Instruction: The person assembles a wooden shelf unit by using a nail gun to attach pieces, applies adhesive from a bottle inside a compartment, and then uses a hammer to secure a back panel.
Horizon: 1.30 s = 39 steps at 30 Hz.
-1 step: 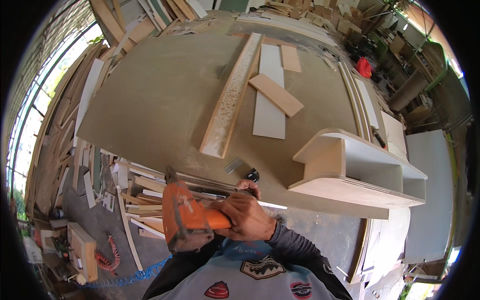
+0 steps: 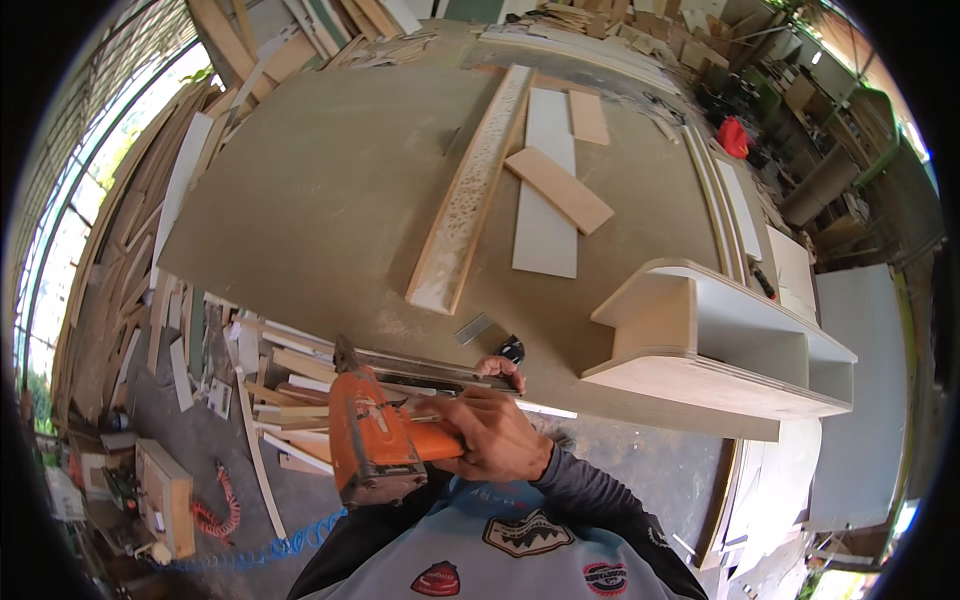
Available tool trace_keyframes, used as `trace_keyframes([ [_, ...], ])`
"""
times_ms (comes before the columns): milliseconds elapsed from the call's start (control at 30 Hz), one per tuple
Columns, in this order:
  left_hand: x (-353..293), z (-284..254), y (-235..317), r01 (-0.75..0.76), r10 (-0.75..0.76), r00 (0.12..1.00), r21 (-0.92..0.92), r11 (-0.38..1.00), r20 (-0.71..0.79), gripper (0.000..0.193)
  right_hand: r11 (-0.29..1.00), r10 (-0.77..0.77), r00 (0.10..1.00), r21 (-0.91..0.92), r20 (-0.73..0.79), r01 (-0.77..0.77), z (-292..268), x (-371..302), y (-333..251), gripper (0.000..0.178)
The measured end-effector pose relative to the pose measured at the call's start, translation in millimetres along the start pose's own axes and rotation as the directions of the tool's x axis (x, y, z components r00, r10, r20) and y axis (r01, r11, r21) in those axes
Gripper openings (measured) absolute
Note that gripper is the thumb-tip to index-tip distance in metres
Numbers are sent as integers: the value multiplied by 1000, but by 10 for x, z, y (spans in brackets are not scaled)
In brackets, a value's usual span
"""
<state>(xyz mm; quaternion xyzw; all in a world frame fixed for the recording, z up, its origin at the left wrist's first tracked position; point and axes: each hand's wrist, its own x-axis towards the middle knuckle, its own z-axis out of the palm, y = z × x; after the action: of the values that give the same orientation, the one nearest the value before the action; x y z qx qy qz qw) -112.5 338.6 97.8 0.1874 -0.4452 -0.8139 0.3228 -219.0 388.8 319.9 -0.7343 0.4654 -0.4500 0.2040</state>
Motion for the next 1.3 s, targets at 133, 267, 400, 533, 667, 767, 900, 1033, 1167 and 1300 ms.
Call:
trace_keyframes([
  [133,-118,-290,-364,-191,195,980,98,977,-38,54,993,55,990,108,-132,-40,155,-10,104,44],
  [267,-182,127,259,104,-104,995,119,987,-7,55,776,442,892,540,-95,-327,-105,-266,339,22],
  [400,-320,246,574,71,-74,993,41,997,96,55,573,455,887,789,-83,-221,-195,-227,391,3],
  [533,-215,292,624,-72,71,997,-66,995,-16,52,538,503,860,811,-88,-232,-234,-331,472,4],
  [667,-142,274,662,77,-76,994,10,997,-77,44,518,567,818,815,-99,-260,-190,-324,493,2],
  [767,-113,261,573,112,-113,994,-84,990,-6,40,485,612,786,824,-83,-291,-197,-292,512,4],
  [900,-91,328,565,161,-163,987,-150,975,-1,39,493,634,766,819,-109,-292,-218,-329,579,21],
  [1033,-66,347,577,187,-185,982,-137,973,28,39,479,657,739,841,-153,-252,-238,-306,556,21],
  [1167,-184,179,508,207,-208,975,27,978,78,38,468,623,743,877,-244,-105,-288,-367,582,9],
  [1300,-245,79,740,236,-267,956,215,948,126,38,607,622,645,794,-444,-38,-413,-367,486,47],
])
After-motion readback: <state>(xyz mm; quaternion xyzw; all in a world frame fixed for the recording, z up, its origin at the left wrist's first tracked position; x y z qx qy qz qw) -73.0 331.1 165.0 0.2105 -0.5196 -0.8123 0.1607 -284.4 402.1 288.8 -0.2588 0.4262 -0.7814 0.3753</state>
